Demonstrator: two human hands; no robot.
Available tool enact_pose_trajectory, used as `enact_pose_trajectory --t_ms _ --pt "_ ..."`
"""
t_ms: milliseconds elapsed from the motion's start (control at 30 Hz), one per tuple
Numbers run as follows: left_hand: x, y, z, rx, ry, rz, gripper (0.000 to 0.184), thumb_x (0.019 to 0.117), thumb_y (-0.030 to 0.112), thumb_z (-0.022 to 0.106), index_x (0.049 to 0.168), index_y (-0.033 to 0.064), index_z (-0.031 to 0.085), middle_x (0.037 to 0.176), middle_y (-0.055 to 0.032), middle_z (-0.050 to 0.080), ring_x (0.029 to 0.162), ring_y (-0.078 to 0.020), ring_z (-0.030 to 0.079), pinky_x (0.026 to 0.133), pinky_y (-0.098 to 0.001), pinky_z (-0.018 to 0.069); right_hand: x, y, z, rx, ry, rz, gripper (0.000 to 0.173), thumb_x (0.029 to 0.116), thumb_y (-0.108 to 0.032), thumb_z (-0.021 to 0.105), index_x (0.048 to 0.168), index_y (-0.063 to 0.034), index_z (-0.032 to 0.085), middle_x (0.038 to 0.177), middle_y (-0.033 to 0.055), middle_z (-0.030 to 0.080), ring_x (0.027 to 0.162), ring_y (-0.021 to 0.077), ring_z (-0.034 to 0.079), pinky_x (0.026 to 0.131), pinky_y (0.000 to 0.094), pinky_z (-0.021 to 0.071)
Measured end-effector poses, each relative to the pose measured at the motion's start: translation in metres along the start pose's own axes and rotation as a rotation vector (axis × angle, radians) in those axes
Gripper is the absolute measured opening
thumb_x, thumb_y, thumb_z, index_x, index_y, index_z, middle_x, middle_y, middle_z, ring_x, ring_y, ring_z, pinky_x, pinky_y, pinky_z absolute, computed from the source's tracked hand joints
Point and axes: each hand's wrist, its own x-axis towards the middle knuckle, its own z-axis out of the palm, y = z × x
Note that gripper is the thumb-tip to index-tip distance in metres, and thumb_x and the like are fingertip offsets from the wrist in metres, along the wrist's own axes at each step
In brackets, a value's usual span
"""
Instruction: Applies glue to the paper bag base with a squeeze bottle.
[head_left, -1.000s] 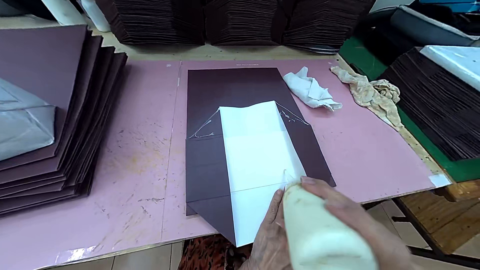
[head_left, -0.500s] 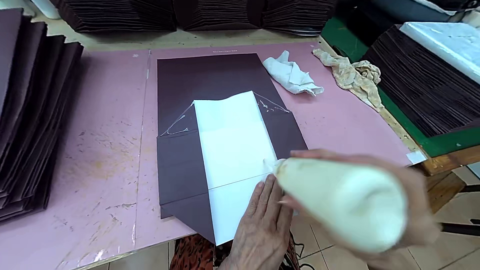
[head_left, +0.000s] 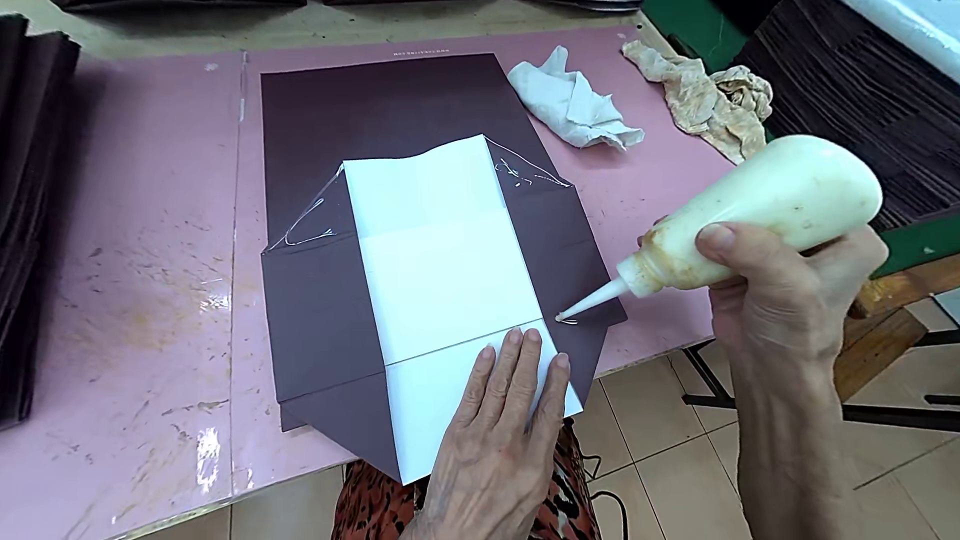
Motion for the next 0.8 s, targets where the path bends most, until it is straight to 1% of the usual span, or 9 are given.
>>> enact_pose_trajectory --t_ms 100,167,200,267,333,433,533,700,800 --pt "0.001 -0.001 -0.003 -0.031 -0.021 -0.009 0.039 0.1042 0.019 0.047 0.135 0.0032 0.064 0.136 -0.0223 0.064 0.128 -0.0362 0.061 0.113 -0.0439 0.0410 0.003 0.003 0.010 -0.012 -0.006 -0.023 0.044 0.0767 -0.013 0.082 0.111 -0.0194 0.057 0.097 -0.0101 0.071 0.085 0.0059 0.073 0.071 0.0235 0.0645" --pt "0.002 -0.001 -0.004 -0.049 -0.026 -0.022 0.038 0.1043 0.019 0.048 0.135 0.0034 0.065 0.135 -0.0221 0.064 0.129 -0.0358 0.061 0.113 -0.0437 0.0410 0.009 0.006 0.011 -0.024 0.038 -0.038 0.046 0.0701 -0.014 0.085 0.107 -0.0171 0.058 0.092 -0.0102 0.073 0.082 0.0061 0.073 0.071 0.0253 0.0647" --pt "0.002 -0.001 -0.004 -0.052 -0.030 -0.026 0.038 0.1041 0.019 0.048 0.135 0.0033 0.064 0.136 -0.0221 0.064 0.129 -0.0359 0.061 0.113 -0.0438 0.0408 0.012 0.007 0.010 -0.029 0.049 -0.036 0.047 0.0683 -0.014 0.086 0.106 -0.0166 0.058 0.091 -0.0102 0.073 0.082 0.0063 0.073 0.072 0.0261 0.0648" --pt "0.001 -0.001 -0.005 -0.051 -0.037 -0.025 0.038 0.1042 0.020 0.048 0.135 0.0034 0.064 0.136 -0.0224 0.064 0.129 -0.0360 0.060 0.114 -0.0440 0.0404 0.013 0.005 0.003 -0.041 0.045 -0.018 0.047 0.0703 -0.014 0.086 0.108 -0.0174 0.058 0.092 -0.0103 0.073 0.083 0.0066 0.074 0.073 0.0262 0.0650" --pt "0.001 -0.001 -0.006 -0.058 -0.049 -0.026 0.039 0.1044 0.020 0.048 0.136 0.0032 0.064 0.137 -0.0227 0.063 0.130 -0.0365 0.060 0.114 -0.0441 0.0397 0.017 0.004 -0.006 -0.078 0.075 -0.010 0.046 0.0701 -0.013 0.085 0.106 -0.0183 0.057 0.091 -0.0116 0.073 0.082 0.0060 0.074 0.071 0.0260 0.0653" --pt "0.001 0.000 -0.006 -0.065 -0.053 -0.030 0.039 0.1046 0.020 0.048 0.136 0.0031 0.063 0.136 -0.0233 0.063 0.130 -0.0370 0.060 0.114 -0.0447 0.0396 0.017 0.000 -0.021 -0.122 0.070 0.042 0.043 0.0756 -0.014 0.082 0.110 -0.0207 0.058 0.094 -0.0120 0.073 0.082 0.0063 0.074 0.069 0.0266 0.0656" --pt "0.001 0.000 -0.006 -0.057 -0.059 -0.027 0.039 0.1051 0.020 0.047 0.137 0.0035 0.063 0.137 -0.0232 0.063 0.131 -0.0367 0.059 0.115 -0.0443 0.0387 0.019 -0.001 -0.030 -0.130 0.084 0.057 0.040 0.0778 -0.013 0.080 0.109 -0.0216 0.058 0.092 -0.0118 0.073 0.079 0.0068 0.074 0.065 0.0261 0.0654" --pt "0.001 0.000 -0.007 -0.070 -0.063 -0.032 0.039 0.1050 0.018 0.047 0.137 0.0030 0.063 0.137 -0.0237 0.063 0.131 -0.0370 0.059 0.115 -0.0440 0.0386 0.022 -0.001 -0.035 -0.142 0.103 0.066 0.040 0.0783 -0.009 0.078 0.109 -0.0215 0.056 0.092 -0.0122 0.072 0.078 0.0060 0.074 0.065 0.0251 0.0651" --pt "0.001 0.000 -0.008 -0.082 -0.068 -0.038 0.039 0.1053 0.019 0.047 0.137 0.0023 0.062 0.138 -0.0241 0.062 0.131 -0.0370 0.059 0.115 -0.0439 0.0382 0.020 -0.001 -0.036 -0.138 0.104 0.062 0.041 0.0776 -0.011 0.079 0.110 -0.0213 0.056 0.093 -0.0113 0.072 0.078 0.0076 0.074 0.065 0.0266 0.0652"
